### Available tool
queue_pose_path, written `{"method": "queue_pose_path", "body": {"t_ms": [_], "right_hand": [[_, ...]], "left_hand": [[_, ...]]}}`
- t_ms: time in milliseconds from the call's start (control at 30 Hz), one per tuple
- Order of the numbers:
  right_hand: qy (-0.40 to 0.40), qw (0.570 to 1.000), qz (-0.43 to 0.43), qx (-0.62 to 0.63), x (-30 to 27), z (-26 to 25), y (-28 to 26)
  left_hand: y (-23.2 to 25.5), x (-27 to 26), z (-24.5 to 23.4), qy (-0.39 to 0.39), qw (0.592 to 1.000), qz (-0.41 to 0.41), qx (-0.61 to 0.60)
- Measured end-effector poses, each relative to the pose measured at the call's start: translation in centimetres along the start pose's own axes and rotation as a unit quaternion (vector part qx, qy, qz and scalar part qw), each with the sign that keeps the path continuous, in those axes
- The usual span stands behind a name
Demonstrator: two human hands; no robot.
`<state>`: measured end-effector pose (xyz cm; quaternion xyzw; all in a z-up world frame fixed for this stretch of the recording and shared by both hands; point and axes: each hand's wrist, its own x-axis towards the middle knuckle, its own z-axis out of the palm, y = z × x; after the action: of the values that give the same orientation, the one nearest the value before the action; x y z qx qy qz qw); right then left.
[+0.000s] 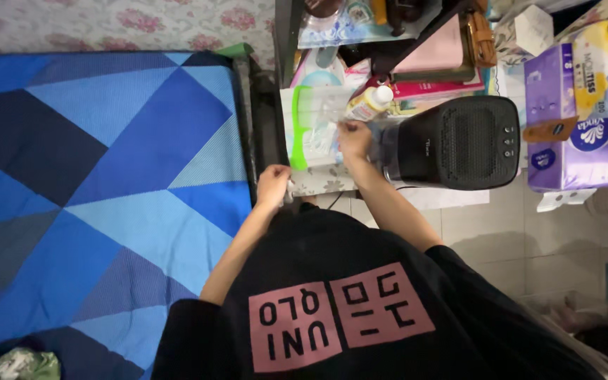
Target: The person organizes items on a cluttered shelf, moving a hairdryer, bottles, and a comb. They then unplug a charger, coil the cable, and place it on the shelf. Finally, they pick up a patterned cloth and a hanger from the floor and place them on a nearby bed.
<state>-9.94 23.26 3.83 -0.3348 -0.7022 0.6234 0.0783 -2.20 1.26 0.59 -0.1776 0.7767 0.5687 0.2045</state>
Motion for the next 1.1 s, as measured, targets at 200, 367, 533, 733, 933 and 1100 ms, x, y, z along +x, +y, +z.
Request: {"method": "queue_pose_path", "body": {"t_ms": [200, 367, 533, 733, 933, 1100], "right_hand": [[-0.018, 0.981, -0.139, -0.132, 1.5, 0.3, 4.0], [-0.078, 0.884, -0.220, -0.406, 3.5, 1.6, 6.1], [-0.029, 0.803, -0.393, -0.447, 4.6, 2.5, 6.9], [-0.071, 0.919, -0.133, -0.364, 3.6, 3.0, 3.9], [-0.059, 0.985, -0.153, 0.050, 5.3, 5.9, 0.0], [-0.045, 0.984, 0.003, 0.171, 8.6, 9.0, 0.9]], "left_hand": [[3.9, 0.7, 0.5, 0.047, 0.990, 0.041, 0.128], [6.6, 1.5, 1.5, 0.078, 0.957, 0.069, 0.271], [8.1, 2.9, 2.3, 0.028, 0.935, 0.054, 0.348], [8.2, 3.9, 2.9, 0.008, 0.929, 0.014, 0.369], [7.3, 3.5, 2.7, 0.010, 0.926, 0.036, 0.376], [7.4, 4.1, 2.7, 0.000, 0.926, 0.021, 0.376]]}}
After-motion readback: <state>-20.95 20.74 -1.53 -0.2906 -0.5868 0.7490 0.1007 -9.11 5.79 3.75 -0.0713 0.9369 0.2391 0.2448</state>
